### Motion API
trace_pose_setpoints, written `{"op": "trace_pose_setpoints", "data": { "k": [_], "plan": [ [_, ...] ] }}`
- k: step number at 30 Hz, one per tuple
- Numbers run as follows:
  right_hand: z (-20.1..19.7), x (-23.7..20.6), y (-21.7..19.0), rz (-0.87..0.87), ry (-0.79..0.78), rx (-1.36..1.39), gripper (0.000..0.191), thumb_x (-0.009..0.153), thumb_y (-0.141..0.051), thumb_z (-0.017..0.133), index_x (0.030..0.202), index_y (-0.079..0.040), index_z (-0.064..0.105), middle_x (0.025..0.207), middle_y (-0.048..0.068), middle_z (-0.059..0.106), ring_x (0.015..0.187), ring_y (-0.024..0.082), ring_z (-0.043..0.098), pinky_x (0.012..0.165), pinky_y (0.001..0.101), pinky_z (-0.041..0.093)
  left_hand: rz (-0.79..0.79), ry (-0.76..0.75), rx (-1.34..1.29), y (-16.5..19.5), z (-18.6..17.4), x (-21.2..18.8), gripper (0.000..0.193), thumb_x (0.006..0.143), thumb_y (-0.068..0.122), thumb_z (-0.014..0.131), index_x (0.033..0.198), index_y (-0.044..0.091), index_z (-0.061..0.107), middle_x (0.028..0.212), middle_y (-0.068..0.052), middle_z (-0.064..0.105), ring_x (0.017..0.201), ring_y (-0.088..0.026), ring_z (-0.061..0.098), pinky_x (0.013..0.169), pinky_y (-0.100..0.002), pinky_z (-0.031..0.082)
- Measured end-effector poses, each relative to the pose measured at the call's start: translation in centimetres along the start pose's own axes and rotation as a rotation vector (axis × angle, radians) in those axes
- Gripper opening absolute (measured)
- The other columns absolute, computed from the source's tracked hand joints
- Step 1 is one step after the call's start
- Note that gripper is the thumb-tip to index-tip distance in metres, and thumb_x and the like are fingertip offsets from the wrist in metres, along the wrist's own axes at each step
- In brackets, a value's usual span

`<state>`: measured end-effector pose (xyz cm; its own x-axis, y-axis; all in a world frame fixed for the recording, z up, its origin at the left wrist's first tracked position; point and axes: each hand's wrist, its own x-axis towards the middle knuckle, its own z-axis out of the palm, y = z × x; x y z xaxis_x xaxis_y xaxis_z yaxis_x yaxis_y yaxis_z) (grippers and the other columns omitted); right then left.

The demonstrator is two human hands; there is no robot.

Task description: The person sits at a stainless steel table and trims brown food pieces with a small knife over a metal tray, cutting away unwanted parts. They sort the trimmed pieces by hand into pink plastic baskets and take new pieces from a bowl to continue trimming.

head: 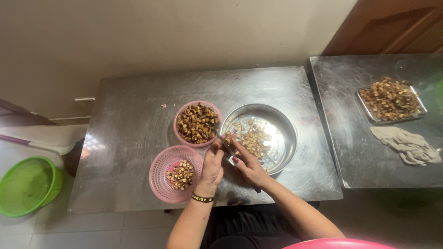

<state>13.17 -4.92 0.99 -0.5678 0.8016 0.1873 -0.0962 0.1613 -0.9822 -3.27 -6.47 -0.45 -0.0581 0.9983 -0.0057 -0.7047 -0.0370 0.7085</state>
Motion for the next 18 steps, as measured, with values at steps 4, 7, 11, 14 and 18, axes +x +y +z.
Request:
{"op": "trace_pose_setpoints", "data": {
  "k": [4, 7, 11, 14, 18],
  "plan": [
    [-0.8, -0.7, -0.9, 0.086, 0.077, -0.22, 0.064, 0.098, -0.011, 0.056, 0.159, -0.01, 0.037, 0.139, 0.016, 0.066, 0.118, 0.02, 0.066, 0.1, 0.0298, 0.049, 0.031, -0.041, 0.087, -0.9, 1.6, 0.1, 0.042, 0.103, -0.002, 0.043, 0.144, -0.004, 0.053, 0.141, -0.02, 0.063, 0.122, -0.029, 0.065, 0.108, -0.039, 0.051],
    [-1.2, -1.3, -1.1, 0.091, 0.12, -0.297, 0.064, 0.097, -0.011, 0.057, 0.159, -0.011, 0.039, 0.128, 0.017, 0.072, 0.11, 0.02, 0.072, 0.097, 0.0287, 0.053, 0.042, -0.048, 0.135, -1.6, 2.3, 0.2, 0.042, 0.103, -0.003, 0.046, 0.144, -0.005, 0.053, 0.141, -0.019, 0.064, 0.123, -0.026, 0.064, 0.108, -0.037, 0.051],
    [-1.3, -2.1, -0.8, -0.001, 0.192, -0.296, 0.058, 0.099, -0.01, 0.059, 0.155, -0.008, 0.043, 0.137, 0.016, 0.068, 0.115, 0.02, 0.07, 0.096, 0.0287, 0.051, 0.06, -0.058, 0.239, -2.4, 2.8, 0.2, 0.042, 0.1, -0.004, 0.049, 0.142, -0.005, 0.055, 0.139, -0.015, 0.065, 0.125, -0.022, 0.064, 0.11, -0.034, 0.05],
    [-1.4, -2.2, -0.2, 0.08, 0.245, -0.182, 0.052, 0.1, -0.013, 0.059, 0.151, -0.008, 0.048, 0.135, 0.013, 0.069, 0.103, 0.013, 0.067, 0.084, 0.0264, 0.053, 0.054, -0.022, 0.335, -3.1, 2.7, 0.4, 0.041, 0.1, -0.004, 0.051, 0.139, -0.007, 0.059, 0.136, -0.016, 0.067, 0.121, -0.021, 0.064, 0.103, -0.032, 0.05],
    [-2.0, -1.9, 0.6, 0.151, 0.262, 0.096, 0.049, 0.105, -0.017, 0.058, 0.152, -0.009, 0.052, 0.099, 0.007, 0.069, 0.068, 0.006, 0.055, 0.06, 0.0231, 0.049, 0.018, -0.045, 0.241, -4.0, 2.2, 1.3, 0.036, 0.101, -0.002, 0.053, 0.136, -0.008, 0.061, 0.132, -0.018, 0.069, 0.121, -0.021, 0.066, 0.105, -0.031, 0.053]
  ]
}}
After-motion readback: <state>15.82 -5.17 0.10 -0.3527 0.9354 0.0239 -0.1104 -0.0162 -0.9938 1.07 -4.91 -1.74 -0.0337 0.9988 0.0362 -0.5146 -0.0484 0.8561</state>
